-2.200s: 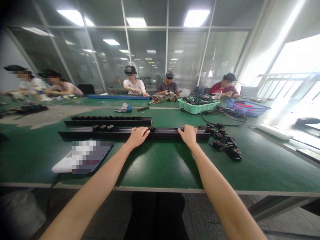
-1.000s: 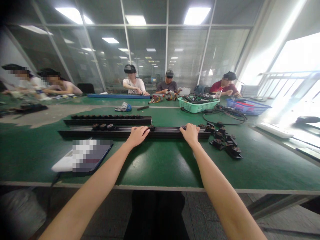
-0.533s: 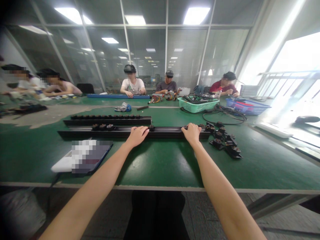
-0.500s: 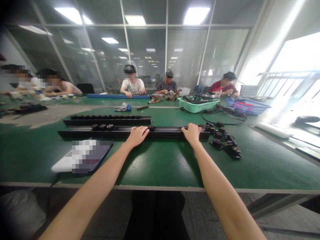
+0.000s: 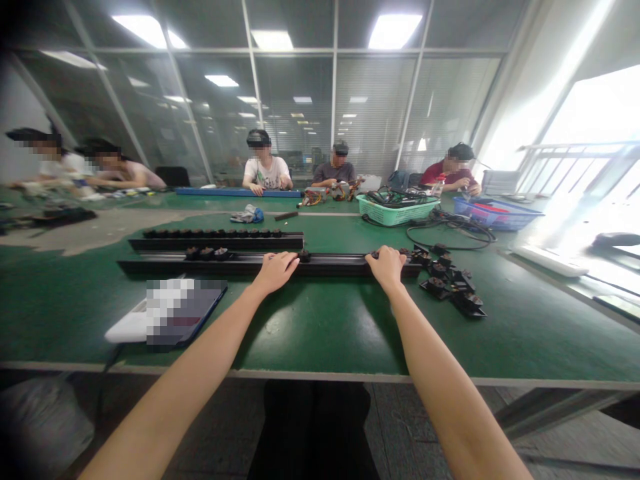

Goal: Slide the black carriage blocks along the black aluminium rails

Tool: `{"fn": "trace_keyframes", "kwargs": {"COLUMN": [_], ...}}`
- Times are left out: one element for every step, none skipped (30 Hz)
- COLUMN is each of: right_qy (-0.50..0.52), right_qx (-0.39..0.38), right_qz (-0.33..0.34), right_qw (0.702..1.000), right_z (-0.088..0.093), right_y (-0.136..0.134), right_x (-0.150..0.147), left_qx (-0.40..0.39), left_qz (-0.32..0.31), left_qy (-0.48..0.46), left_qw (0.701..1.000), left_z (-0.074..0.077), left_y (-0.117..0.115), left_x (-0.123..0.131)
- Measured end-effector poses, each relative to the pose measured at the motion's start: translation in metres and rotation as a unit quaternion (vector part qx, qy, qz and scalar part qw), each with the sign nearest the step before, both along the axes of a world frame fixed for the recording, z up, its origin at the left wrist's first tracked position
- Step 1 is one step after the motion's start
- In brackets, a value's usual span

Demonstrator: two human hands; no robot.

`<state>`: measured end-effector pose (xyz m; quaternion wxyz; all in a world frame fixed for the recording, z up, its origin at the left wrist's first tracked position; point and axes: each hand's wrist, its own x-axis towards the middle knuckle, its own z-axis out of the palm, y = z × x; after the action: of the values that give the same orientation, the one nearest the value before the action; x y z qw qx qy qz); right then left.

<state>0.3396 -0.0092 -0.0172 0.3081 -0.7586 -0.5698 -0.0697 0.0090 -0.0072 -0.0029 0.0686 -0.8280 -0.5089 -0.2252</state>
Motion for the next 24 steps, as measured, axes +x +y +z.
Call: {"fn": "trace_keyframes", "kwargs": {"right_qy": [-0.001, -0.002, 0.000, 0.001, 0.003, 0.004, 0.005, 0.005, 0.005, 0.005, 0.005, 0.005, 0.005, 0.005, 0.005, 0.006, 0.006, 0.006, 0.007, 0.006, 0.006, 0.006, 0.006, 0.007], "right_qx": [-0.003, -0.005, -0.007, -0.008, -0.009, -0.009, -0.009, -0.009, -0.009, -0.008, -0.008, -0.007, -0.006, -0.006, -0.005, -0.004, -0.003, -0.001, 0.000, 0.001, 0.001, 0.000, -0.002, -0.003], "right_qz": [-0.005, -0.010, -0.015, -0.020, -0.025, -0.028, -0.031, -0.033, -0.034, -0.035, -0.036, -0.036, -0.037, -0.037, -0.037, -0.037, -0.037, -0.037, -0.038, -0.039, -0.040, -0.041, -0.043, -0.043], "right_qw": [1.000, 1.000, 1.000, 1.000, 1.000, 1.000, 0.999, 0.999, 0.999, 0.999, 0.999, 0.999, 0.999, 0.999, 0.999, 0.999, 0.999, 0.999, 0.999, 0.999, 0.999, 0.999, 0.999, 0.999], "right_z": [0.000, 0.000, 0.000, 0.000, 0.000, 0.000, 0.000, 0.000, 0.000, 0.000, 0.000, 0.000, 0.000, 0.000, 0.000, -0.001, -0.001, -0.001, -0.001, -0.001, -0.002, -0.002, -0.002, -0.002], "right_y": [0.000, 0.000, 0.000, 0.000, 0.000, 0.000, 0.000, 0.000, 0.000, 0.000, 0.000, 0.000, 0.000, 0.000, 0.000, 0.000, 0.000, 0.000, 0.001, 0.001, 0.001, 0.001, 0.001, 0.001], "right_x": [0.001, 0.002, 0.004, 0.005, 0.007, 0.008, 0.009, 0.010, 0.010, 0.011, 0.011, 0.011, 0.011, 0.011, 0.011, 0.011, 0.012, 0.012, 0.012, 0.013, 0.013, 0.014, 0.014, 0.015], "left_qx": [0.000, 0.000, 0.001, 0.002, 0.003, 0.003, 0.002, 0.001, 0.000, 0.000, 0.000, -0.001, -0.001, -0.001, -0.002, -0.002, -0.002, -0.003, -0.003, -0.003, -0.004, -0.004, -0.004, -0.004], "left_qz": [0.001, 0.002, 0.001, 0.001, 0.000, -0.001, -0.002, -0.003, -0.003, -0.003, -0.003, -0.004, -0.004, -0.004, -0.004, -0.004, -0.003, -0.003, -0.004, -0.004, -0.004, -0.004, -0.005, -0.005], "left_qy": [0.001, 0.002, 0.002, 0.001, 0.001, 0.000, 0.000, 0.000, 0.000, 0.000, 0.000, 0.000, 0.000, -0.001, -0.001, -0.002, -0.004, -0.005, -0.006, -0.007, -0.007, -0.007, -0.007, -0.008], "left_qw": [1.000, 1.000, 1.000, 1.000, 1.000, 1.000, 1.000, 1.000, 1.000, 1.000, 1.000, 1.000, 1.000, 1.000, 1.000, 1.000, 1.000, 1.000, 1.000, 1.000, 1.000, 1.000, 1.000, 1.000], "left_z": [0.000, 0.000, 0.000, 0.000, -0.001, -0.001, -0.001, -0.001, -0.001, -0.001, -0.001, -0.001, -0.001, -0.001, -0.001, -0.001, -0.001, -0.001, -0.001, -0.001, -0.001, -0.001, -0.001, -0.001], "left_y": [0.000, 0.000, 0.000, 0.000, 0.000, 0.001, 0.001, 0.001, 0.001, 0.001, 0.001, 0.001, 0.001, 0.001, 0.001, 0.001, 0.001, 0.001, 0.002, 0.002, 0.002, 0.002, 0.001, 0.001], "left_x": [0.000, 0.000, 0.000, 0.000, 0.000, 0.000, 0.000, 0.000, 0.000, 0.000, 0.000, 0.000, -0.001, -0.001, -0.001, -0.001, -0.001, -0.001, -0.001, -0.001, -0.001, -0.001, -0.001, -0.001]}}
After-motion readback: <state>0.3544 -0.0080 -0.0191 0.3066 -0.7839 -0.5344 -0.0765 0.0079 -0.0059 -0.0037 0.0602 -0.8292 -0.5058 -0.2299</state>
